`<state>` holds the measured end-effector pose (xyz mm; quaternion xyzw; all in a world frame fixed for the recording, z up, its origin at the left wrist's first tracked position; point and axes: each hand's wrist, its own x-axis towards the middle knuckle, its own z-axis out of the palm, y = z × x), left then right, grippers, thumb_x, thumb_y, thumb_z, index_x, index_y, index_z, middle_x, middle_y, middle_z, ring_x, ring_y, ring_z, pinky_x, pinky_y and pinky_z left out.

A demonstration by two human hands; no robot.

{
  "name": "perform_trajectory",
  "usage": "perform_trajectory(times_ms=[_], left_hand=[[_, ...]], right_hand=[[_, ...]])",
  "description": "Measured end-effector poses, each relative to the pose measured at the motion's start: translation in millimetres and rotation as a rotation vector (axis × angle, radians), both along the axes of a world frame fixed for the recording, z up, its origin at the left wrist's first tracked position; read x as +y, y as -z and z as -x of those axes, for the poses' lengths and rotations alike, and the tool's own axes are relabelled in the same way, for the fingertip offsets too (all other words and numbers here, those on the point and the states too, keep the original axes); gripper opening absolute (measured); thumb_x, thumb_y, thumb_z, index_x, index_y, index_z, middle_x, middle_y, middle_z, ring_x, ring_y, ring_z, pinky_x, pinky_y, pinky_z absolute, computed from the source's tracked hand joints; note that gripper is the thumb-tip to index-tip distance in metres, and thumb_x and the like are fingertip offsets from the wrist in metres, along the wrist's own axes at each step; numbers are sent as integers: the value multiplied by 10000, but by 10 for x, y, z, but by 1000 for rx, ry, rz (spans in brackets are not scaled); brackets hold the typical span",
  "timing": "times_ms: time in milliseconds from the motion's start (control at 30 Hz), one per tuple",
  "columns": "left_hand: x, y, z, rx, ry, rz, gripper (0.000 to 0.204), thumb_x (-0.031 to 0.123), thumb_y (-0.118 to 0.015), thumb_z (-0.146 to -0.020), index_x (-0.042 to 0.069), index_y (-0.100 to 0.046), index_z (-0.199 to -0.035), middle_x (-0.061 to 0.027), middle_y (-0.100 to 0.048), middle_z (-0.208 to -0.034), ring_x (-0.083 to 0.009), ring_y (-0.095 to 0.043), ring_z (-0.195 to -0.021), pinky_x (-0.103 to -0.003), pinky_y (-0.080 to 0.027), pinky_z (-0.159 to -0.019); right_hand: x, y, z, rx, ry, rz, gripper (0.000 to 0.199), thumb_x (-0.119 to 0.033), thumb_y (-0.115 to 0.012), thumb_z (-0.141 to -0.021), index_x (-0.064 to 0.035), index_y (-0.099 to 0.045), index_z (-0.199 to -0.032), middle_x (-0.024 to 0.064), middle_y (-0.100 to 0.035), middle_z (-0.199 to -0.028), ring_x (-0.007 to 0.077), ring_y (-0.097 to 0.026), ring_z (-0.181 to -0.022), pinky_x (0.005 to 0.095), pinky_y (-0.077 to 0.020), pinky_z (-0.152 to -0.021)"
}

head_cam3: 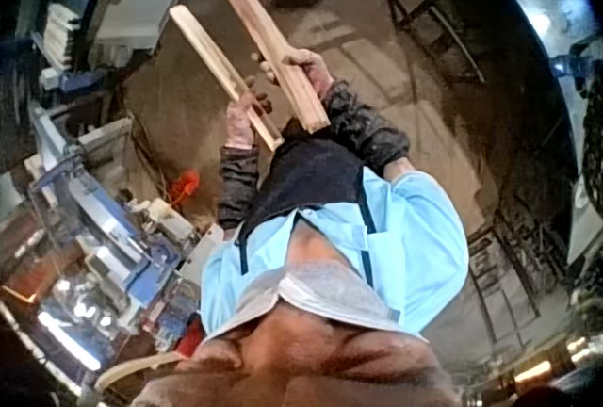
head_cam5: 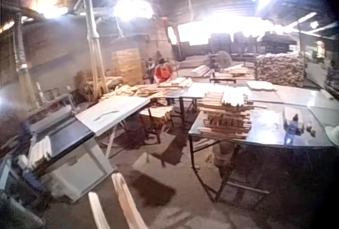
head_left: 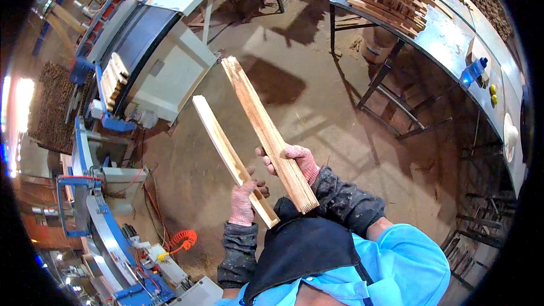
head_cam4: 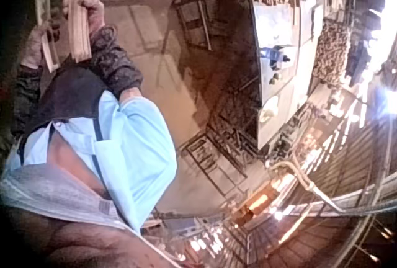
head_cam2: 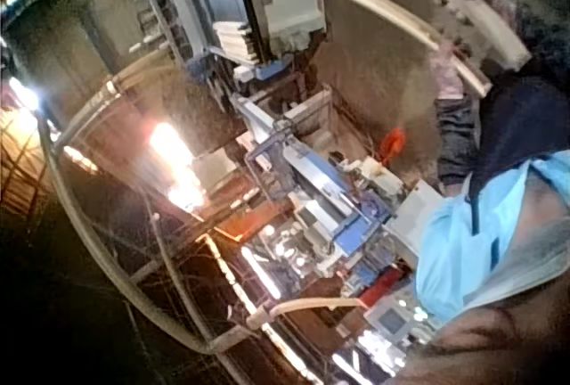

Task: The person walks through a workshop and gathers stacks of wooden planks from a metal table. They carry the planks to a conveyor belt and place them onto the moving belt. The person then retrieves more planks from the floor and table, continuing to load them onto the conveyor.

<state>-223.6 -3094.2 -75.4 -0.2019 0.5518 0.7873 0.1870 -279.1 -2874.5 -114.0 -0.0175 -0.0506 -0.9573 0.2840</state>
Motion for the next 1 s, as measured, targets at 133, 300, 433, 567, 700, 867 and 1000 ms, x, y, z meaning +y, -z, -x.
perform_trajectory(times_ms=[133, 300, 433, 567, 700, 867, 1000], left_hand=[[146, 67, 612, 0, -10, -26, 638, 224, -730, -969, 4, -476, -1511, -129, -644, -988, -235, -698, -797, -415, -626, -771], [392, 152, 1303, -37, 30, -10, 631, 308, -732, -1010, 11, -485, -1508, -120, -652, -999, -215, -700, -798, -393, -624, -745], [569, 154, 1930, -7, 72, -14, 626, 374, -738, -1020, 40, -503, -1495, -113, -662, -1017, -194, -687, -783, -368, -611, -710], [694, 163, 2729, 27, 116, -163, 652, 504, -748, -1003, 70, -539, -1442, -79, -659, -1012, -160, -647, -760, -312, -554, -656], [846, 210, 3729, 7, 132, -216, 702, 664, -566, -1042, 83, -542, -1435, -56, -666, -908, -160, -647, -693, -306, -560, -611], [1150, 89, 4809, -1, 201, -193, 607, 571, -521, -1083, 52, -549, -1397, -57, -675, -877, -175, -660, -683, -326, -583, -632], [1433, 195, 5572, 261, 307, 115, 413, 345, -631, -1083, 1, -628, -1311, -74, -695, -1105, -153, -629, -1009, -323, -536, -934]], right_hand=[[116, 36, 562, -38, 17, -4, 770, -166, -778, -887, 27, -429, -1546, 233, -606, -1386, 299, -697, -1141, 418, -631, -986], [362, 70, 1112, -52, 48, -58, 810, -160, -790, -867, 11, -417, -1565, 233, -612, -1379, 312, -706, -1119, 432, -638, -965], [543, 63, 1595, -71, 88, -159, 790, -157, -796, -854, 13, -440, -1538, 225, -631, -1329, 300, -712, -1071, 423, -634, -953], [641, 166, 2266, -34, 96, -262, 754, -154, -795, -843, 35, -470, -1497, 221, -651, -1281, 297, -719, -1007, 419, -628, -934], [749, -39, 3066, -43, 181, -452, 762, -152, -795, -829, 5, -475, -1502, 189, -666, -1238, 279, -724, -995, 420, -627, -926], [927, -132, 4043, 50, 326, -766, 819, -219, -833, -834, -12, -449, -1526, 164, -672, -1244, 262, -722, -1002, 413, -625, -925], [833, -342, 4679, 115, 458, -1153, 892, -187, -829, -877, -9, -387, -1631, 123, -627, -1423, 219, -622, -1269, 365, -515, -1098]])
